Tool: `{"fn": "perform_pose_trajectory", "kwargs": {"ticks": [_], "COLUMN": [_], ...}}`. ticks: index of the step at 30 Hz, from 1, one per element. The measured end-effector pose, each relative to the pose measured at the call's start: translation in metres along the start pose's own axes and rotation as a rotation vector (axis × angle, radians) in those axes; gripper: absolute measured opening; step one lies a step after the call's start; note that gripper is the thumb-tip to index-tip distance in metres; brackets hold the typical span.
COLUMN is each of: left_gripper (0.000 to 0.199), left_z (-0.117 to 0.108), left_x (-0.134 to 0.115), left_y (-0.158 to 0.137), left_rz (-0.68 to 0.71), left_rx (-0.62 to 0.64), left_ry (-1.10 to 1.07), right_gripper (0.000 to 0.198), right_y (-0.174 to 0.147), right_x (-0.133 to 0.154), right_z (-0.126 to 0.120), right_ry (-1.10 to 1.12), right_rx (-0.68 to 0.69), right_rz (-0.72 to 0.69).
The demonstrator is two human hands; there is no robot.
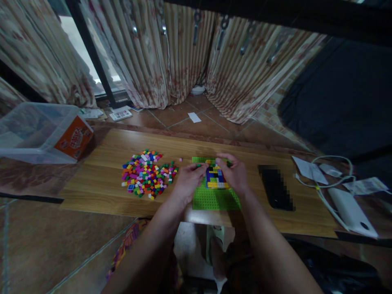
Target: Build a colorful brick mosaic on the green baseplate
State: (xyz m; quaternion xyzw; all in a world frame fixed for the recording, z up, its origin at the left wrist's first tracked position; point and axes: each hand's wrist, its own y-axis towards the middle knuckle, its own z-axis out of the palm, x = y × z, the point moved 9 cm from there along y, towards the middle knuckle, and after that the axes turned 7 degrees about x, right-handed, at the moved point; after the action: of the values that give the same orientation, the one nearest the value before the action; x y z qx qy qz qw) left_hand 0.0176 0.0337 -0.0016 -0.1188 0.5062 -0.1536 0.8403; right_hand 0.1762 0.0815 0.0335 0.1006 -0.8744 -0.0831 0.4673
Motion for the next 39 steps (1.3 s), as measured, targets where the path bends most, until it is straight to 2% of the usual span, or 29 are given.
{"fn": "perform_pose_trajectory", "kwargs": {"ticks": [2, 4, 6, 10, 16, 19, 24, 33, 39], "left_gripper": [0.015, 0.012, 0.009, 0.018, 0.017, 0.016, 0.013, 0.019, 0.015], "left_z": [0.003, 0.005, 0.005, 0.011, 0.014, 0.014, 0.011, 0.013, 0.017], "left_x": [0.001, -0.002, -0.005, -0.007, -0.006, -0.009, -0.013, -0.024, -0.024], "left_y": [0.001, 0.002, 0.004, 0.008, 0.008, 0.006, 0.005, -0.002, -0.003], "left_rz": [0.014, 0.071, 0.14, 0.209, 0.259, 0.302, 0.332, 0.318, 0.333], "left_rx": [0.025, 0.04, 0.051, 0.106, 0.073, 0.05, 0.036, 0.058, 0.136], "left_ry": [0.067, 0.166, 0.314, 0.605, 0.77, 0.766, 0.689, 0.575, 0.457], "right_gripper": [0.023, 0.021, 0.018, 0.013, 0.013, 0.018, 0.021, 0.023, 0.023], "right_y": [-0.004, -0.008, -0.012, -0.016, -0.017, -0.018, -0.018, -0.016, -0.016], "right_x": [0.024, 0.039, 0.044, 0.045, 0.042, 0.043, 0.034, 0.021, 0.015], "right_z": [0.002, 0.008, 0.016, 0.026, 0.025, 0.021, 0.015, 0.021, 0.021], "right_ry": [0.008, -0.005, -0.018, 0.015, -0.039, -0.071, -0.021, 0.317, 0.47], "right_rx": [0.077, 0.166, 0.245, 0.323, 0.326, 0.304, 0.24, 0.253, 0.291], "right_rz": [-0.141, -0.203, -0.217, -0.222, -0.177, -0.16, -0.044, 0.099, 0.17]}}
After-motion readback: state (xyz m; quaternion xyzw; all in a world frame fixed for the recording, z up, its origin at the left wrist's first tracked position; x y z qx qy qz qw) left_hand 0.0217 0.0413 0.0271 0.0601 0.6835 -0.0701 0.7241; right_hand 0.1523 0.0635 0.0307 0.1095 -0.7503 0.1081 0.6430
